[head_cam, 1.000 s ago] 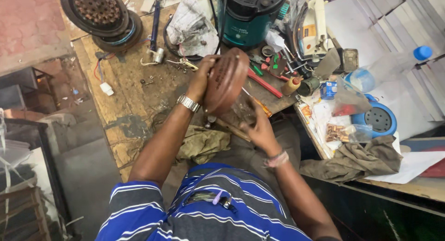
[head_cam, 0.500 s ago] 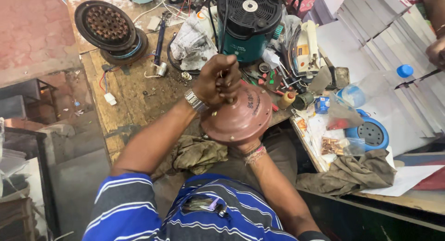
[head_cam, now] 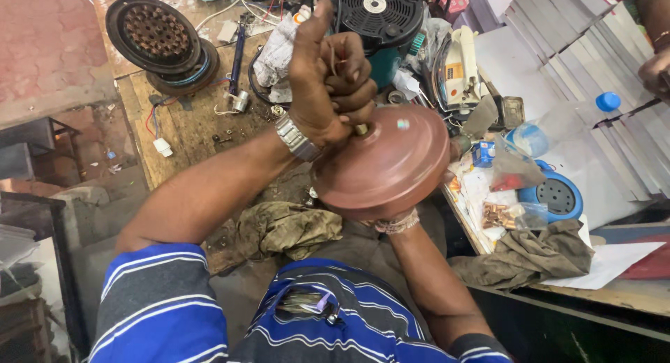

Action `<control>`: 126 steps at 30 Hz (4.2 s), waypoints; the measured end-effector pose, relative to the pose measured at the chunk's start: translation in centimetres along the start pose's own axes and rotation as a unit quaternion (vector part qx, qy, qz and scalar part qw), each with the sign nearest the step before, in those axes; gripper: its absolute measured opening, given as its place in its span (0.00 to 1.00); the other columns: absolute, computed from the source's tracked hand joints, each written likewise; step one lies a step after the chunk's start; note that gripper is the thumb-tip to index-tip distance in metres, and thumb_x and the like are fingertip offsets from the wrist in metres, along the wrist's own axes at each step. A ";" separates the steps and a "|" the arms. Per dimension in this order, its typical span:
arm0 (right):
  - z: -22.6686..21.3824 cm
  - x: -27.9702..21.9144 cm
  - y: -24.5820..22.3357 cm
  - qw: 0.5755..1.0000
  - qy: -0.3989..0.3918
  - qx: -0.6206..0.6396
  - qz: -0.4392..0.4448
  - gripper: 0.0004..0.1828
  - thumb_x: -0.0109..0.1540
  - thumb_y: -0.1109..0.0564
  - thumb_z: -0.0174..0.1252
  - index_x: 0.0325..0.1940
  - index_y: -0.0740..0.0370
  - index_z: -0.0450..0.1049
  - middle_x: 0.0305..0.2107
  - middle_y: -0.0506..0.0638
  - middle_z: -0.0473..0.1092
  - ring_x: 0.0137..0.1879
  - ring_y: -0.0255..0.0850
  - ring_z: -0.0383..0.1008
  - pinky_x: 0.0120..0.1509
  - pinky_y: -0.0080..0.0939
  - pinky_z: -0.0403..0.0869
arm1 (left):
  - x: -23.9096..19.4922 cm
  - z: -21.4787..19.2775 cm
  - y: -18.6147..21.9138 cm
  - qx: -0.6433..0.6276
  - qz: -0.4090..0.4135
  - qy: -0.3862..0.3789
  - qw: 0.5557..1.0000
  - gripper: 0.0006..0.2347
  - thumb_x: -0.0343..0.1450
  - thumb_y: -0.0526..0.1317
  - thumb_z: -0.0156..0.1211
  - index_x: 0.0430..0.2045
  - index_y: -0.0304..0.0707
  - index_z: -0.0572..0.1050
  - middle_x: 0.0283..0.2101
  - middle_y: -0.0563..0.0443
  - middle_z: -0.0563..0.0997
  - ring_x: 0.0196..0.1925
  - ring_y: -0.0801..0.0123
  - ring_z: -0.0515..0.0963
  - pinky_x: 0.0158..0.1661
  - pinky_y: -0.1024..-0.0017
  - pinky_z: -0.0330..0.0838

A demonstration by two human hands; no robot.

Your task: The person works on a circular copper-colored electrical component on a cluttered workbench. They use a hammer to tap a central pin, then use a screwdriver to adjust wires and a small metal piece. They wipe the component with a cloth and continue to manipulate the wires and parts.

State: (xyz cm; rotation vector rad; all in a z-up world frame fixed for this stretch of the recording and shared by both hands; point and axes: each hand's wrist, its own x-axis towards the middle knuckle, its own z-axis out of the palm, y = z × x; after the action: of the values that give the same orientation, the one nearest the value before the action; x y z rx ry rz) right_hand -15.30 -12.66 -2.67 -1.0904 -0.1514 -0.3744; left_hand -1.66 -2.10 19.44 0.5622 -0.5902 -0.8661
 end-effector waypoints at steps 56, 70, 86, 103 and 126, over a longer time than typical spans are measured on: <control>-6.5 -9.0 4.8 0.625 0.121 -0.772 -0.009 0.16 0.56 0.51 0.69 0.39 0.62 0.71 0.38 0.61 0.66 0.46 0.60 0.67 0.47 0.59 0.66 | 4.3 -8.4 2.8 0.184 -0.021 0.040 0.982 0.21 0.76 0.57 0.46 0.22 0.38 0.67 0.14 0.61 0.51 0.12 0.77 0.50 0.14 0.73 0.41; -10.1 -4.3 3.8 0.610 0.200 -0.766 -0.016 0.19 0.55 0.44 0.73 0.36 0.59 0.76 0.39 0.56 0.68 0.43 0.55 0.71 0.43 0.55 0.71 | 3.0 -8.7 1.1 0.222 -0.013 0.061 0.973 0.25 0.73 0.61 0.57 0.18 0.38 0.65 0.13 0.60 0.53 0.10 0.76 0.52 0.13 0.74 0.42; -4.6 -7.6 7.9 0.773 0.224 -0.550 0.224 0.20 0.66 0.46 0.67 0.51 0.64 0.73 0.40 0.56 0.77 0.41 0.50 0.77 0.47 0.45 0.76 | -1.0 -16.6 -8.8 0.315 -0.034 0.140 0.938 0.26 0.73 0.60 0.59 0.13 0.37 0.70 0.11 0.62 0.62 0.09 0.81 0.59 0.12 0.78 0.48; -2.1 -6.1 6.2 0.906 0.182 0.207 0.320 0.29 0.66 0.60 0.56 0.71 0.65 0.58 0.55 0.56 0.69 0.66 0.56 0.71 0.68 0.55 0.71 | -5.3 -21.9 -16.8 0.321 0.048 0.168 0.931 0.23 0.76 0.56 0.58 0.17 0.38 0.71 0.15 0.62 0.67 0.14 0.83 0.63 0.16 0.80 0.53; -9.1 -7.2 2.3 0.935 0.180 -0.211 0.220 0.19 0.65 0.60 0.61 0.60 0.66 0.74 0.52 0.52 0.76 0.53 0.40 0.76 0.54 0.37 0.77 | -7.3 -21.2 -17.6 0.380 0.111 0.101 0.913 0.26 0.74 0.62 0.55 0.21 0.35 0.74 0.22 0.61 0.71 0.23 0.81 0.67 0.25 0.78 0.58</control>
State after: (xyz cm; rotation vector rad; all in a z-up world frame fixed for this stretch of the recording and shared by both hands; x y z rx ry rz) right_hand -21.66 -18.22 -10.94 -1.4161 0.5153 -0.1975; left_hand -0.35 -0.81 -8.99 1.2487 -0.7797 -0.3269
